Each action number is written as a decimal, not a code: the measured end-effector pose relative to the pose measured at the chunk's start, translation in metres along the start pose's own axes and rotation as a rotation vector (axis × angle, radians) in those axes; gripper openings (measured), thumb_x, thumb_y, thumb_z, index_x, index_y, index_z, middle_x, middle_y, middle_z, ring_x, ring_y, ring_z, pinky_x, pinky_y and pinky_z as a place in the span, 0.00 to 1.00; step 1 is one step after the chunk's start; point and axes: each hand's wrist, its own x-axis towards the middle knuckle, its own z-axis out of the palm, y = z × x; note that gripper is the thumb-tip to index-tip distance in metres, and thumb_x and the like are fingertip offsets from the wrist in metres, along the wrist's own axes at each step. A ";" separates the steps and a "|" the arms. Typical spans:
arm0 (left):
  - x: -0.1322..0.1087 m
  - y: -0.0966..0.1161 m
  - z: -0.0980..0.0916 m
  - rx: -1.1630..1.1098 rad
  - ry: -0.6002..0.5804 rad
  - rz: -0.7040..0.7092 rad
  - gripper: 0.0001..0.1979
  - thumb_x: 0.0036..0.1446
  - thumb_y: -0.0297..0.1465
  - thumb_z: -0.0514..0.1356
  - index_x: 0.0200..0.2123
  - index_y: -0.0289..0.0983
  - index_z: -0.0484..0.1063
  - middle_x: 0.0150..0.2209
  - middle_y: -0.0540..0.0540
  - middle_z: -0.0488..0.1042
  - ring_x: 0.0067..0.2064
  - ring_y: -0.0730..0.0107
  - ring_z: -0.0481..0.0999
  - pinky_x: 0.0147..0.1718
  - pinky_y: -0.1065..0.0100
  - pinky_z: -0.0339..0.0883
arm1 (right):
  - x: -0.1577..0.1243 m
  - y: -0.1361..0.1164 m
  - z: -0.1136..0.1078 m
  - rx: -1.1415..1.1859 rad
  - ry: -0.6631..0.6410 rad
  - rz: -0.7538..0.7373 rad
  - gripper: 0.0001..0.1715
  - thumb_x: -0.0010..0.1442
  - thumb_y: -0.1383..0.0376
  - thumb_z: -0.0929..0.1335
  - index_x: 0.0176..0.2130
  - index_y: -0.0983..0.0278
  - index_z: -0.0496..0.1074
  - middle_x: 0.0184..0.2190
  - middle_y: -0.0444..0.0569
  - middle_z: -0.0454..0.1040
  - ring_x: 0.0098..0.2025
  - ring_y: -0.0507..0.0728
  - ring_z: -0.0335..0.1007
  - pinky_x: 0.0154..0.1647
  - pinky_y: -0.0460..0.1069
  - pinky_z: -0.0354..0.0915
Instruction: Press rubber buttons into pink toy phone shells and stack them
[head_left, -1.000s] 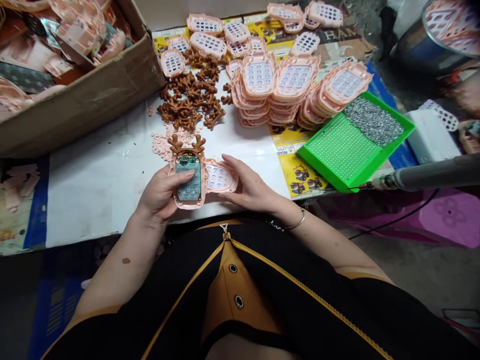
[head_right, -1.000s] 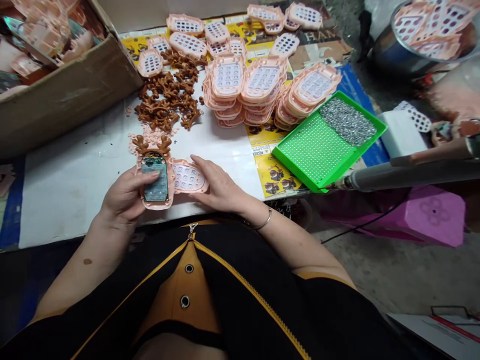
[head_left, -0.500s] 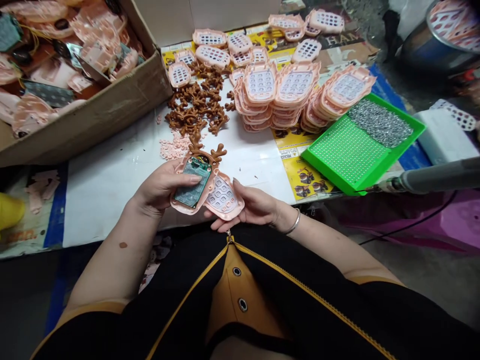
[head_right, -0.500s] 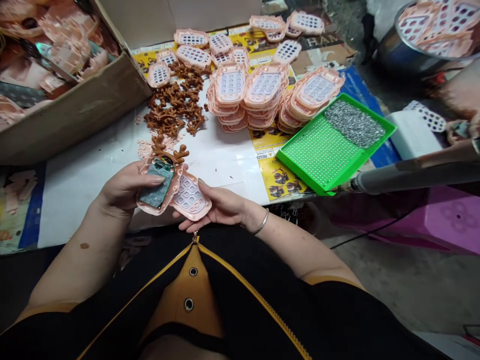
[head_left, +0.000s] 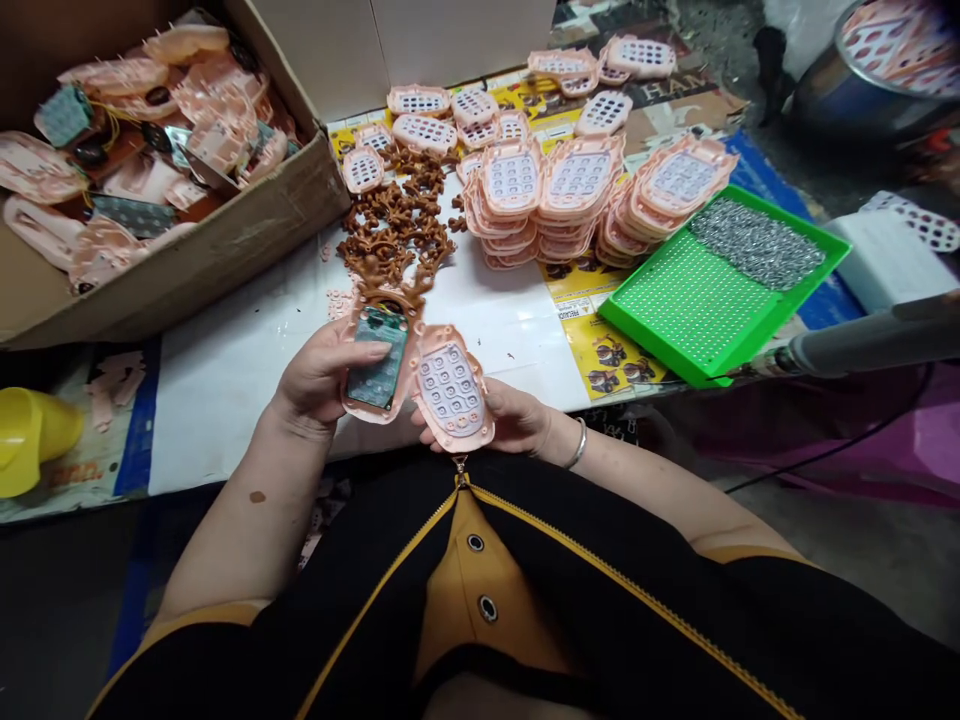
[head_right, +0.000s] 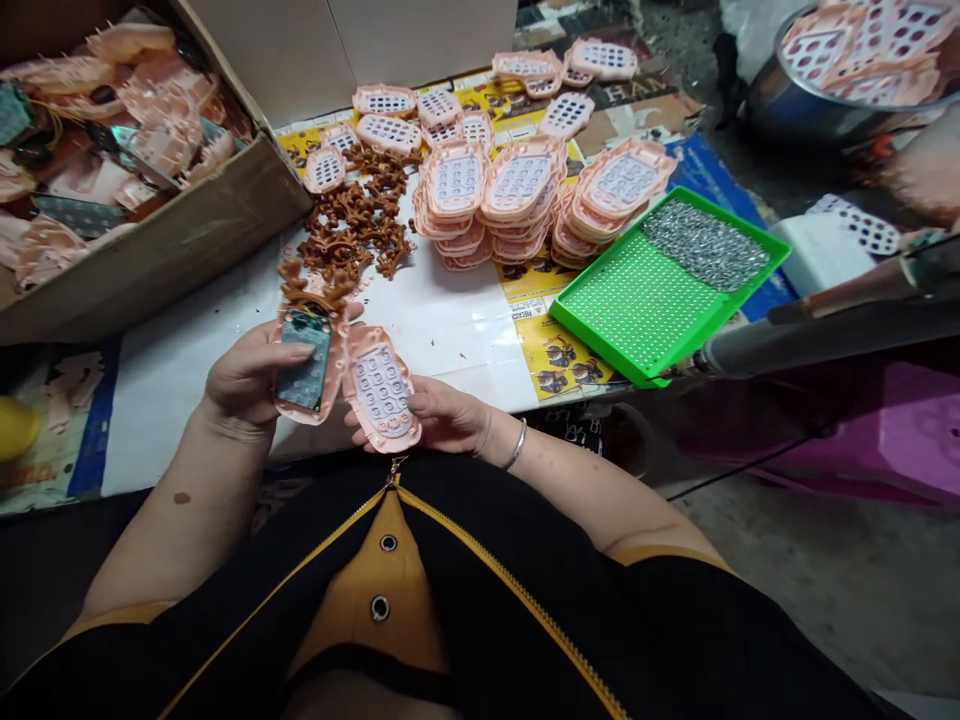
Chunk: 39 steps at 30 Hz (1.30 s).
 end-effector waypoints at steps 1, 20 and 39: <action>-0.002 -0.002 -0.002 -0.034 0.052 0.058 0.18 0.42 0.26 0.69 0.40 0.28 0.79 0.39 0.37 0.81 0.36 0.58 0.82 0.37 0.63 0.79 | -0.001 -0.001 0.000 -0.012 0.036 -0.032 0.43 0.44 0.49 0.81 0.52 0.67 0.70 0.48 0.58 0.79 0.45 0.59 0.79 0.52 0.56 0.72; -0.012 -0.026 0.007 -0.221 0.264 0.118 0.18 0.54 0.40 0.67 0.43 0.33 0.79 0.46 0.38 0.81 0.40 0.61 0.83 0.39 0.64 0.80 | 0.008 -0.003 0.007 -0.093 0.362 -0.235 0.39 0.43 0.56 0.82 0.52 0.60 0.70 0.48 0.50 0.80 0.43 0.54 0.79 0.48 0.48 0.72; 0.007 -0.022 0.063 0.163 0.316 0.201 0.19 0.42 0.32 0.75 0.39 0.34 0.78 0.35 0.49 0.77 0.35 0.73 0.75 0.35 0.76 0.70 | 0.041 0.010 0.011 -0.122 0.392 -0.362 0.44 0.40 0.64 0.83 0.53 0.58 0.66 0.47 0.46 0.75 0.48 0.54 0.71 0.46 0.46 0.71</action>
